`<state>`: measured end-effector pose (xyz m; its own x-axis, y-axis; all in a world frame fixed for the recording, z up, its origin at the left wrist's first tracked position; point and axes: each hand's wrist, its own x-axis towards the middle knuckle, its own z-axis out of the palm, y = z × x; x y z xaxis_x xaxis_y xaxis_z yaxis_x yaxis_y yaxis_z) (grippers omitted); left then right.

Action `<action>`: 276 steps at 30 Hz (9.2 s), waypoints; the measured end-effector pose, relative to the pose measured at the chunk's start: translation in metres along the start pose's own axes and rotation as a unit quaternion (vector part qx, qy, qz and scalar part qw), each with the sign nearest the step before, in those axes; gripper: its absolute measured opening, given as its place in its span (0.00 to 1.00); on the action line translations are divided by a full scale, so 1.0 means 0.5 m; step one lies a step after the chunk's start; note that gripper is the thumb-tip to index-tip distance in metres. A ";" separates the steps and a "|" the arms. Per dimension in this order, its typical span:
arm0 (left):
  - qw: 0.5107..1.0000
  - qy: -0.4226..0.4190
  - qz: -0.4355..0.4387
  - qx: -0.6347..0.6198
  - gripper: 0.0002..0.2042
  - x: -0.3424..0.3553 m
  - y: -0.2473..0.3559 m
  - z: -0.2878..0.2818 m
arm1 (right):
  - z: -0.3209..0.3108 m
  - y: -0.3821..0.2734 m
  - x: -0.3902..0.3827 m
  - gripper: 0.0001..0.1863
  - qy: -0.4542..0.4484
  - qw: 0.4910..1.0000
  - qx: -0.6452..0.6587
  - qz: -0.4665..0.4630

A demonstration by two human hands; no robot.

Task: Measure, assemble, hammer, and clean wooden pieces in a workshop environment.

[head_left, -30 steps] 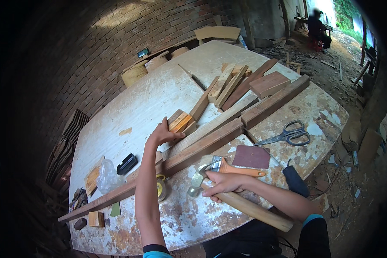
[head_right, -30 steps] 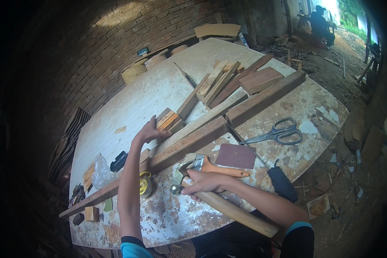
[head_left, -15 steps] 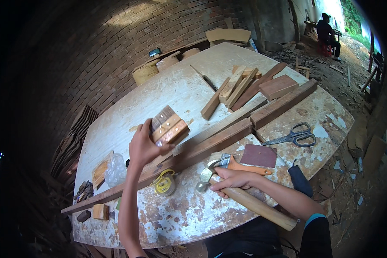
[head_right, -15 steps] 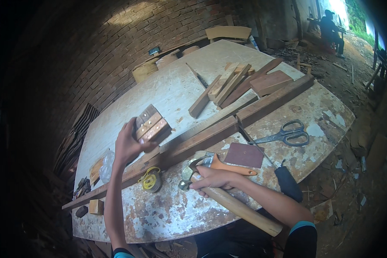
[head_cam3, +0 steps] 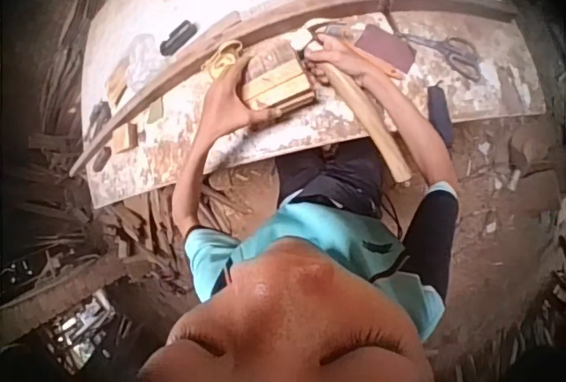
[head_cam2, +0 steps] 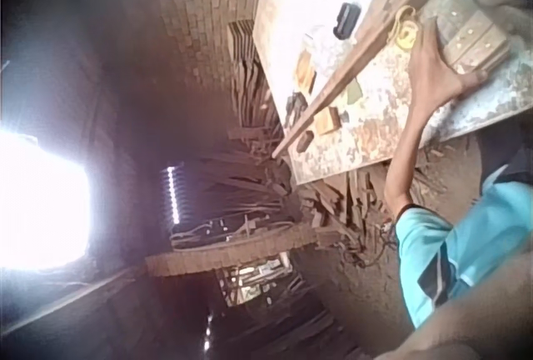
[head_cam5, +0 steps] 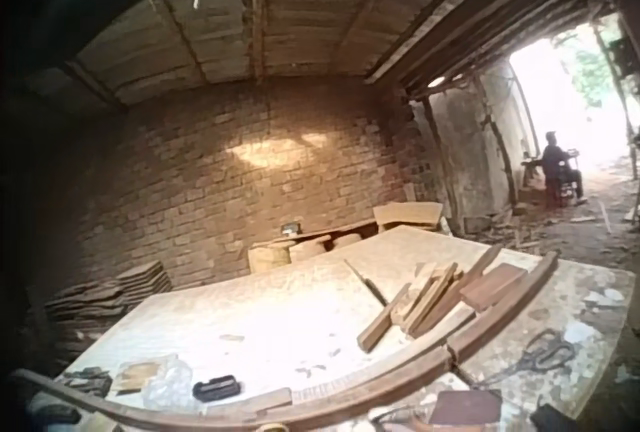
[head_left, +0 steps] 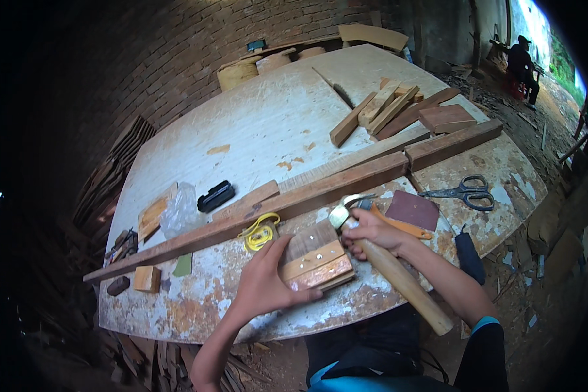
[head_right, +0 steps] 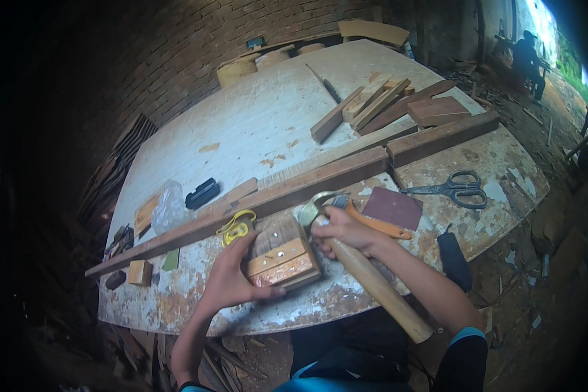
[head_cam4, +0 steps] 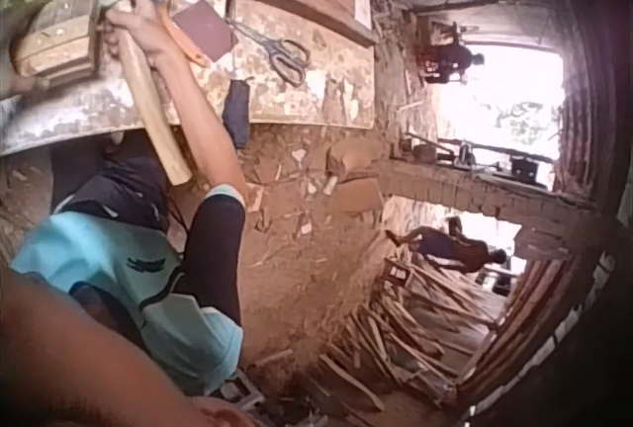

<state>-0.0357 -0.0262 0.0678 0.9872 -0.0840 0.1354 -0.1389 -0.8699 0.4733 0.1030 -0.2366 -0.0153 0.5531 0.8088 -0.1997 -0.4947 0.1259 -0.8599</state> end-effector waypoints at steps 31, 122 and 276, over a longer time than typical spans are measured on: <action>0.893 -0.172 -0.074 -0.409 0.17 0.116 -0.129 0.098 | -0.046 -0.012 -0.006 0.15 -0.074 0.975 0.189 -0.094; 0.862 -0.131 -0.033 -0.488 0.13 0.113 -0.139 0.125 | 0.283 -0.129 -0.128 0.21 0.046 0.720 -0.691 -0.035; 0.905 0.178 0.318 -0.221 0.07 0.032 0.090 0.124 | 0.011 -0.310 0.223 0.16 0.430 0.749 -0.366 -0.347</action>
<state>-0.0211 -0.0969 0.0371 0.6202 -0.2679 0.7373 -0.7648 -0.4155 0.4923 0.2380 -0.1629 0.0984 0.8892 -0.0146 0.4572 0.4384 -0.2584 -0.8608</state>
